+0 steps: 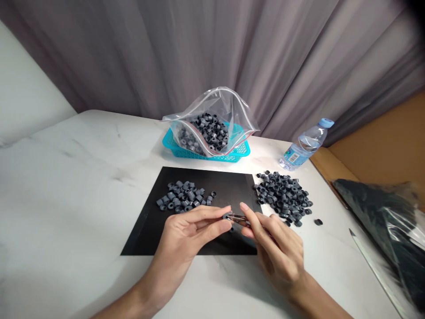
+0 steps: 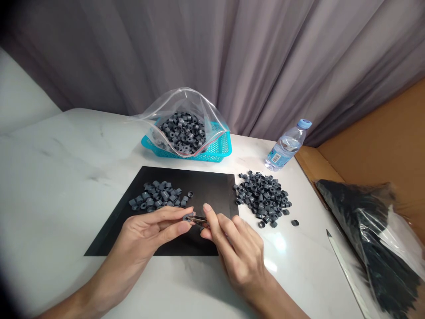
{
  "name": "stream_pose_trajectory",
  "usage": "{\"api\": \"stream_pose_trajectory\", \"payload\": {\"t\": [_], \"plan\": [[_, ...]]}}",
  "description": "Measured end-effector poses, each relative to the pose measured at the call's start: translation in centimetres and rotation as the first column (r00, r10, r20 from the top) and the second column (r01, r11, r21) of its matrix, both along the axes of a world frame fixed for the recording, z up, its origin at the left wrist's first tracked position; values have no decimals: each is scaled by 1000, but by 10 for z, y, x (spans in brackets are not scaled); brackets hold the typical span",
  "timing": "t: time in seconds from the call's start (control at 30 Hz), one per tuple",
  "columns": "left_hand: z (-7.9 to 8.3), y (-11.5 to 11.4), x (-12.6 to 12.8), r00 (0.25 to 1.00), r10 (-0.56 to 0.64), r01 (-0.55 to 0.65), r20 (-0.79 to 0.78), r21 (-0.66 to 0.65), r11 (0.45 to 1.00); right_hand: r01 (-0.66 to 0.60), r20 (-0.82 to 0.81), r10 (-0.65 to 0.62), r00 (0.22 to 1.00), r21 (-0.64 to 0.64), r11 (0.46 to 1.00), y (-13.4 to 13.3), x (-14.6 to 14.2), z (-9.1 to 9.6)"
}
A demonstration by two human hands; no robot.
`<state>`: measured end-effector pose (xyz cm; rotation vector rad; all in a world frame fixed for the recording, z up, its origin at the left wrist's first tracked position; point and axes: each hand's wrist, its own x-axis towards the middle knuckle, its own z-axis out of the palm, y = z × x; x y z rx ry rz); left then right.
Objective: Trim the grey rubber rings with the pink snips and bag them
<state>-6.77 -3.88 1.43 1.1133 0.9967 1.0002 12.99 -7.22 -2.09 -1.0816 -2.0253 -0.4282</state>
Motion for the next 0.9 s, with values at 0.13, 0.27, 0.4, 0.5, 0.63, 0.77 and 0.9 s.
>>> {"api": "stream_pose_trajectory", "payload": {"t": [0.13,0.27,0.4,0.5,0.63,0.77,0.9], "plan": [[1,-1,0,1000,-3,3,7,-14,1000,-1,16,1,1000,17,1000,0,2,-2],[1,-1,-1,1000,-3,4,9,-21,1000,10,25,-10,1000,30,999,1,3,-3],[0,-1,0,1000,-4,5,17,-31,1000,17,28,-18,999,32,999,1,3,-4],[-1,-2,0,1000,-10,11,20,-36,999,2,15,-3,1000,35,999,1,4,-4],[0,-1,-1,1000,-15,15,21,-37,999,-27,-32,28,999,27,999,0,6,-4],[0,-1,-2,1000,-13,14,17,-33,999,-45,-27,45,999,-11,999,0,7,-3],[-1,-1,-2,1000,-15,15,13,-26,1000,-32,-10,31,999,-19,999,1,4,-1]]}}
